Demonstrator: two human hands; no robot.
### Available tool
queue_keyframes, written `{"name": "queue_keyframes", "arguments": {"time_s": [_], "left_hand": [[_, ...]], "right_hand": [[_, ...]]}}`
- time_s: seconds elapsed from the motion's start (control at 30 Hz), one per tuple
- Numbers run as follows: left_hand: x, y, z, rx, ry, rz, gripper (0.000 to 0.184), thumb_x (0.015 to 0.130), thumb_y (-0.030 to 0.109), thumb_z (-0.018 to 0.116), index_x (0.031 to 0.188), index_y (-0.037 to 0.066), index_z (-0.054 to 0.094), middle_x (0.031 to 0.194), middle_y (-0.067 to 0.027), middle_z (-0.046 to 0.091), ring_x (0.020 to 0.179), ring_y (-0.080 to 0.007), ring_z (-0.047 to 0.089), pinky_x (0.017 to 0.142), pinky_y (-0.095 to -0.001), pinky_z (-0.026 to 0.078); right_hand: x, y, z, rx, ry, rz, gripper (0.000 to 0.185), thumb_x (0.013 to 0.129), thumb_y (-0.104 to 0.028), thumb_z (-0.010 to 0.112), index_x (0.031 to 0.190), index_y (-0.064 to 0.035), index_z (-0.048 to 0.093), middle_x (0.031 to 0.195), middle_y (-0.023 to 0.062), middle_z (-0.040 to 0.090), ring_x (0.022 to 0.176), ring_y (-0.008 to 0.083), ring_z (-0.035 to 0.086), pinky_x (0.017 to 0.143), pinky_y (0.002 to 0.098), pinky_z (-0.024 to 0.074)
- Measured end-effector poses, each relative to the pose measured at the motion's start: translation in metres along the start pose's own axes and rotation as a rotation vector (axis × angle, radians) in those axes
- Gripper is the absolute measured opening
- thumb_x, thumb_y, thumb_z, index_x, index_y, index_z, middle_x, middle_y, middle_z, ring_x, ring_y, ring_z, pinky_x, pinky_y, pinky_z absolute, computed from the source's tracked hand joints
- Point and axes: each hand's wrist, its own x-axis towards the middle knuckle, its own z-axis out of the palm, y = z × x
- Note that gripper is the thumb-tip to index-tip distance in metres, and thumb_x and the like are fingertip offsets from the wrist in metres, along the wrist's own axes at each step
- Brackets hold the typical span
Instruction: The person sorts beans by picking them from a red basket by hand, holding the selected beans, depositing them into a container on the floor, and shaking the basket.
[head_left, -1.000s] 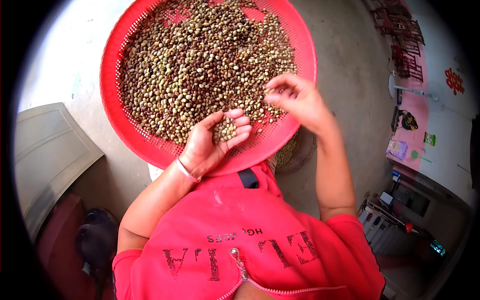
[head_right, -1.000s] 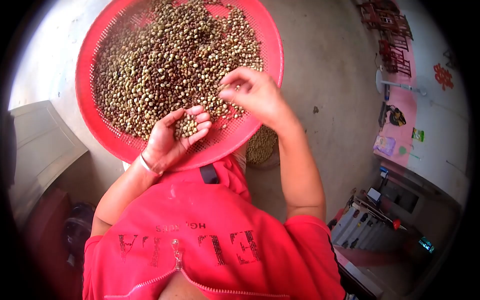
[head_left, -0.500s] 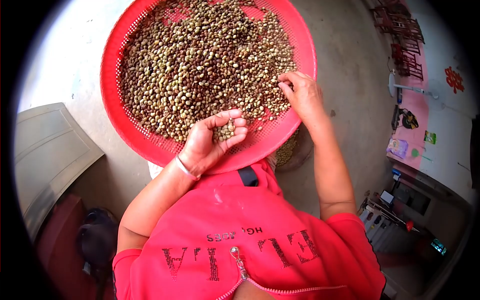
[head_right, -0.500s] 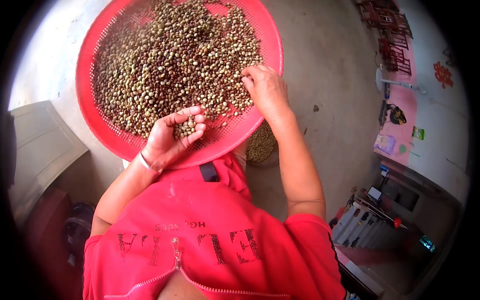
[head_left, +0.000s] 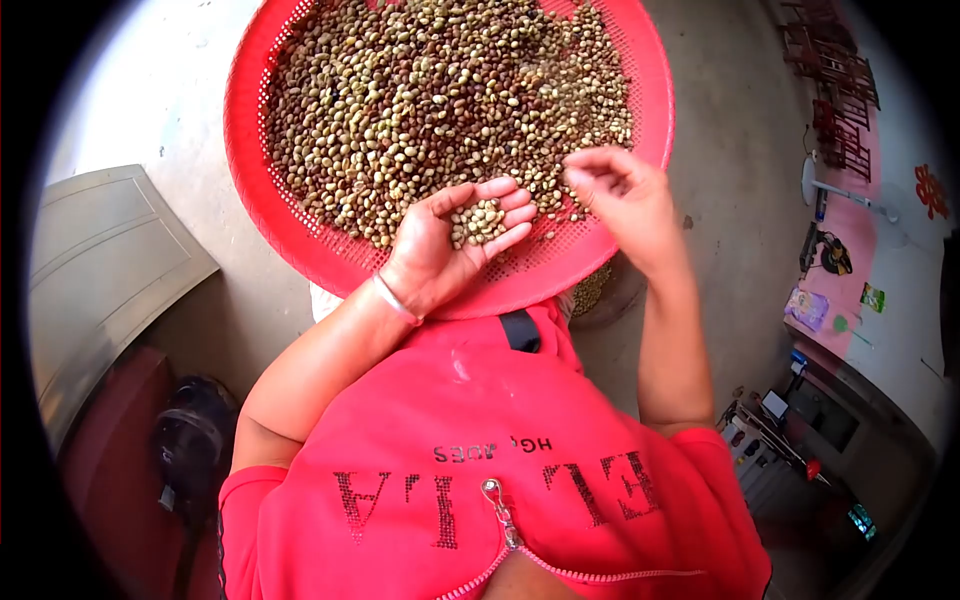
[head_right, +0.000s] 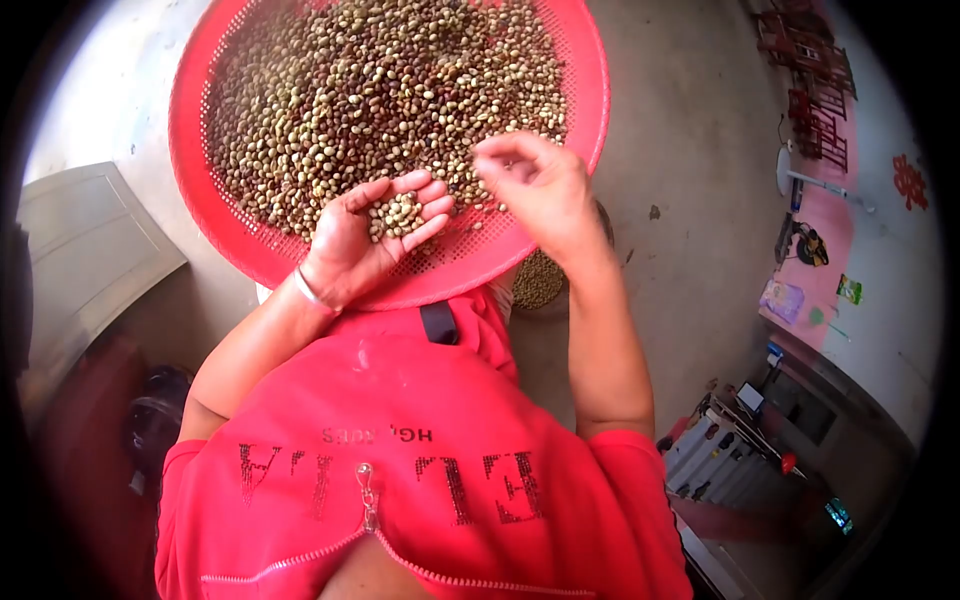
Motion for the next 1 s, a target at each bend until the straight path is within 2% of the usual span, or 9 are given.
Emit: {"name": "queue_keyframes", "arguments": {"time_s": [0.07,0.2,0.3,0.43,0.53,0.77,0.87,0.93,1.0], "left_hand": [[0.001,0.0,-0.002,-0.001,-0.016,-0.012,0.039,0.101,0.018,0.033,0.123,-0.01,0.049,0.119,-0.0234,0.057,0.111,-0.0351,0.058,0.104,-0.0464,0.046],[0.0,-0.001,0.003,-0.039,-0.008,-0.028,0.042,0.102,0.021,0.03,0.125,-0.01,0.049,0.121,-0.0231,0.057,0.113,-0.0351,0.057,0.107,-0.0478,0.043],[-0.002,0.0,0.001,-0.047,-0.081,-0.046,0.044,0.103,0.023,0.03,0.126,-0.009,0.048,0.122,-0.0233,0.056,0.115,-0.0358,0.055,0.108,-0.0489,0.042],[0.006,-0.001,-0.017,-0.084,-0.281,-0.075,0.046,0.103,0.026,0.029,0.131,-0.006,0.047,0.124,-0.0204,0.056,0.116,-0.0324,0.055,0.107,-0.0458,0.041],[0.006,-0.002,-0.017,-0.134,-0.275,-0.093,0.048,0.103,0.027,0.026,0.133,-0.005,0.047,0.125,-0.0184,0.056,0.118,-0.0299,0.053,0.106,-0.0443,0.04],[0.007,-0.004,-0.015,-0.044,-0.11,-0.052,0.049,0.103,0.026,0.023,0.132,-0.005,0.047,0.125,-0.0177,0.055,0.119,-0.029,0.052,0.107,-0.0437,0.039],[0.003,-0.004,-0.009,0.026,-0.097,-0.067,0.048,0.103,0.025,0.022,0.126,-0.007,0.051,0.116,-0.0151,0.058,0.112,-0.0242,0.054,0.103,-0.0392,0.042],[0.003,-0.002,-0.014,-0.016,-0.148,-0.061,0.047,0.104,0.025,0.023,0.125,-0.007,0.051,0.117,-0.0168,0.06,0.111,-0.0275,0.057,0.102,-0.0409,0.045],[0.004,-0.003,-0.012,0.013,-0.132,-0.037,0.048,0.104,0.026,0.024,0.125,-0.007,0.051,0.123,-0.0201,0.059,0.112,-0.0327,0.058,0.102,-0.0436,0.047]], "right_hand": [[-0.009,-0.013,0.005,0.271,-0.287,-0.018,0.015,0.085,-0.01,0.071,0.098,-0.0032,0.07,0.074,-0.0037,0.064,0.063,0.0011,0.049,0.056,0.0201,0.0429],[0.008,0.005,-0.01,-0.035,0.004,-0.02,0.014,0.087,-0.01,0.069,0.1,-0.004,0.07,0.075,-0.0043,0.063,0.066,0.0026,0.05,0.058,0.0209,0.0424],[0.0,-0.013,-0.007,0.062,-0.141,-0.071,0.014,0.086,-0.01,0.068,0.099,-0.0046,0.07,0.079,-0.0031,0.064,0.065,0.0047,0.051,0.059,0.0218,0.0429],[-0.024,-0.045,0.028,-0.09,-0.358,-0.34,0.016,0.081,-0.011,0.069,0.097,-0.0051,0.068,0.095,0.0063,0.065,0.075,0.0174,0.063,0.063,0.0311,0.0508],[-0.022,-0.033,0.05,-0.42,-0.258,-0.607,0.019,0.078,-0.015,0.071,0.095,-0.0082,0.066,0.094,0.0082,0.063,0.08,0.0245,0.064,0.069,0.0376,0.0521],[-0.029,-0.024,0.064,-0.468,-0.223,-0.577,0.017,0.077,-0.019,0.072,0.09,-0.0107,0.065,0.086,0.0078,0.06,0.082,0.0265,0.063,0.072,0.0394,0.0509],[-0.029,-0.026,0.059,-0.445,-0.228,-0.559,0.016,0.078,-0.012,0.072,0.092,-0.0083,0.066,0.08,0.0066,0.06,0.073,0.022,0.063,0.065,0.035,0.0508],[-0.03,-0.029,0.048,-0.169,-0.297,-0.387,0.012,0.079,-0.016,0.071,0.086,-0.008,0.065,0.086,0.0089,0.064,0.072,0.0235,0.064,0.061,0.0344,0.0516],[-0.014,-0.014,0.026,-0.149,-0.108,-0.286,0.01,0.084,-0.016,0.069,0.085,-0.0068,0.066,0.087,0.0089,0.067,0.068,0.0203,0.065,0.062,0.0335,0.0531]]}}
